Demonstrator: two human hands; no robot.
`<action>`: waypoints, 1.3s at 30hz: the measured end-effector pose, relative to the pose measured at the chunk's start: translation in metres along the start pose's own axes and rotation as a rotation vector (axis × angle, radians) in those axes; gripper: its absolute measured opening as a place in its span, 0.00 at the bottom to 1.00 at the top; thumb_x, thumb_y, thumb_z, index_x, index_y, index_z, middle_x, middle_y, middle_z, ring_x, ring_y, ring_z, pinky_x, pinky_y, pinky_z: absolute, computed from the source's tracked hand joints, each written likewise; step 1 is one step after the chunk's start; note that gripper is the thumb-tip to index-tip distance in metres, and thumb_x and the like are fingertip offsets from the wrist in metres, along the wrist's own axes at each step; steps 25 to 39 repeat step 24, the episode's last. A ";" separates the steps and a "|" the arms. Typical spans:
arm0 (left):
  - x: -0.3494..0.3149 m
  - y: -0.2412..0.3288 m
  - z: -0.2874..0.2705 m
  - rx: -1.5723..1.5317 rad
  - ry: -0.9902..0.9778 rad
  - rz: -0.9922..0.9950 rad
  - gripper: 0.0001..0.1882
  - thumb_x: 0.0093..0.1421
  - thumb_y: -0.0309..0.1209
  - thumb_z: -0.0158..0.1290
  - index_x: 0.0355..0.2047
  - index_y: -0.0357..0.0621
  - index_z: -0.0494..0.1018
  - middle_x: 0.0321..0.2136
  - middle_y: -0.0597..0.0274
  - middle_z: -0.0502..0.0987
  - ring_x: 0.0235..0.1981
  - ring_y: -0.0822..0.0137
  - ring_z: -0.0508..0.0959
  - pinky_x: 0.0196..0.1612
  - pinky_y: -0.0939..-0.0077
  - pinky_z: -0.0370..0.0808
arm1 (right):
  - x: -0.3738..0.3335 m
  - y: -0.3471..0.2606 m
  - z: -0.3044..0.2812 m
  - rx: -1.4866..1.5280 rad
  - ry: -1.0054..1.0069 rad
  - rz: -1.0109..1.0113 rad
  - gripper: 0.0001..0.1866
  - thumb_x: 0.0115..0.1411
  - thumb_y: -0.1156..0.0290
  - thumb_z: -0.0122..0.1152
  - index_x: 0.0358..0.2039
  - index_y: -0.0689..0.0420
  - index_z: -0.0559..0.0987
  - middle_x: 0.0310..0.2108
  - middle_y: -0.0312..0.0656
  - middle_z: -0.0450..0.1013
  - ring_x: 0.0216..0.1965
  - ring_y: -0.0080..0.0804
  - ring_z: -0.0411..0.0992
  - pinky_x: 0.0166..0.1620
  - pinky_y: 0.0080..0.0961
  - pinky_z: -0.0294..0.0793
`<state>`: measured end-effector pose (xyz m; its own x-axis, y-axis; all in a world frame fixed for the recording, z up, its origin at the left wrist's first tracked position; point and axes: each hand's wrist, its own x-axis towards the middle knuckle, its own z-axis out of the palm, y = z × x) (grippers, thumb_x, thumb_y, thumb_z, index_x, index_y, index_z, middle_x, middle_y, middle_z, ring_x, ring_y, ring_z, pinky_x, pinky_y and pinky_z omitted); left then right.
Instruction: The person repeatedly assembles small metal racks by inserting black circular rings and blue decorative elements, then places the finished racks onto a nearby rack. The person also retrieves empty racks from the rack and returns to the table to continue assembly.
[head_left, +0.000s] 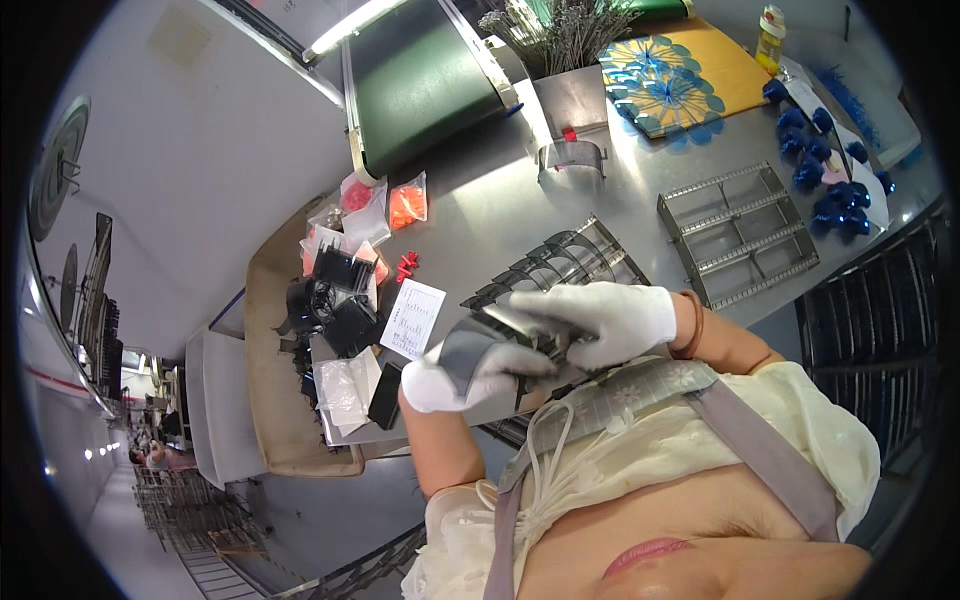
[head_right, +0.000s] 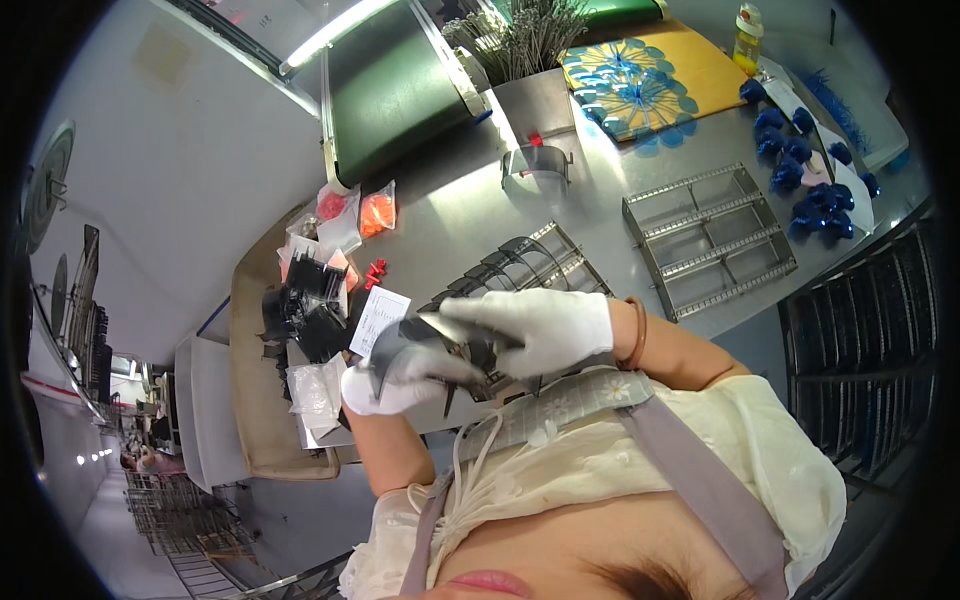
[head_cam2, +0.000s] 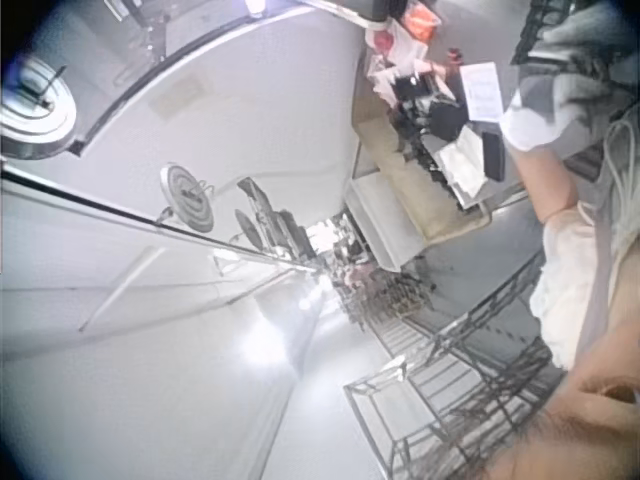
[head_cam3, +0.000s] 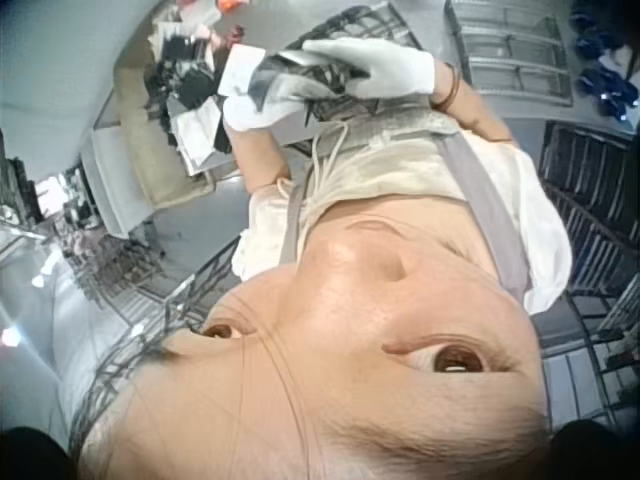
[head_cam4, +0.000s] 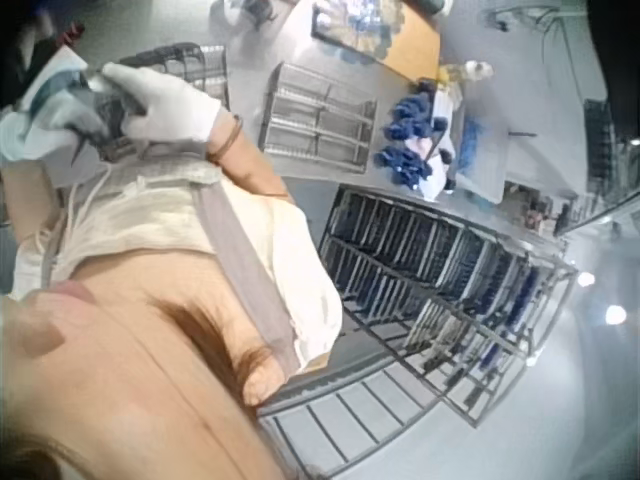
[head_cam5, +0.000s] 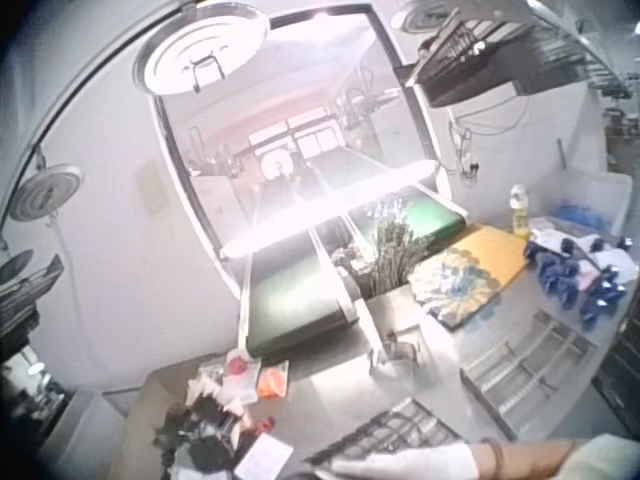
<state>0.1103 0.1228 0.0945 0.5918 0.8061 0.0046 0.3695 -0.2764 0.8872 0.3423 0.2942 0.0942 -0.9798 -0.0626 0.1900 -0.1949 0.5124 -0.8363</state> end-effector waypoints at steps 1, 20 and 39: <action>-0.004 0.005 0.000 -0.017 0.013 0.036 0.24 0.58 0.21 0.58 0.57 0.41 0.77 0.49 0.49 0.82 0.52 0.51 0.82 0.55 0.67 0.77 | -0.003 0.002 -0.004 0.124 0.105 0.086 0.42 0.56 0.74 0.61 0.72 0.60 0.60 0.47 0.51 0.75 0.48 0.42 0.78 0.52 0.38 0.77; -0.139 -0.043 -0.027 -0.519 1.961 0.686 0.17 0.73 0.30 0.40 0.52 0.32 0.74 0.48 0.46 0.77 0.52 0.51 0.77 0.61 0.58 0.72 | -0.068 0.168 0.017 0.563 0.575 0.856 0.24 0.73 0.47 0.48 0.60 0.49 0.71 0.29 0.35 0.73 0.21 0.24 0.74 0.23 0.22 0.74; -0.133 0.039 -0.033 -0.026 1.695 0.923 0.18 0.72 0.34 0.47 0.58 0.42 0.74 0.52 0.53 0.78 0.55 0.55 0.76 0.63 0.56 0.71 | -0.065 0.163 0.016 0.485 0.590 0.836 0.27 0.72 0.45 0.50 0.60 0.51 0.72 0.35 0.39 0.75 0.23 0.27 0.77 0.26 0.23 0.79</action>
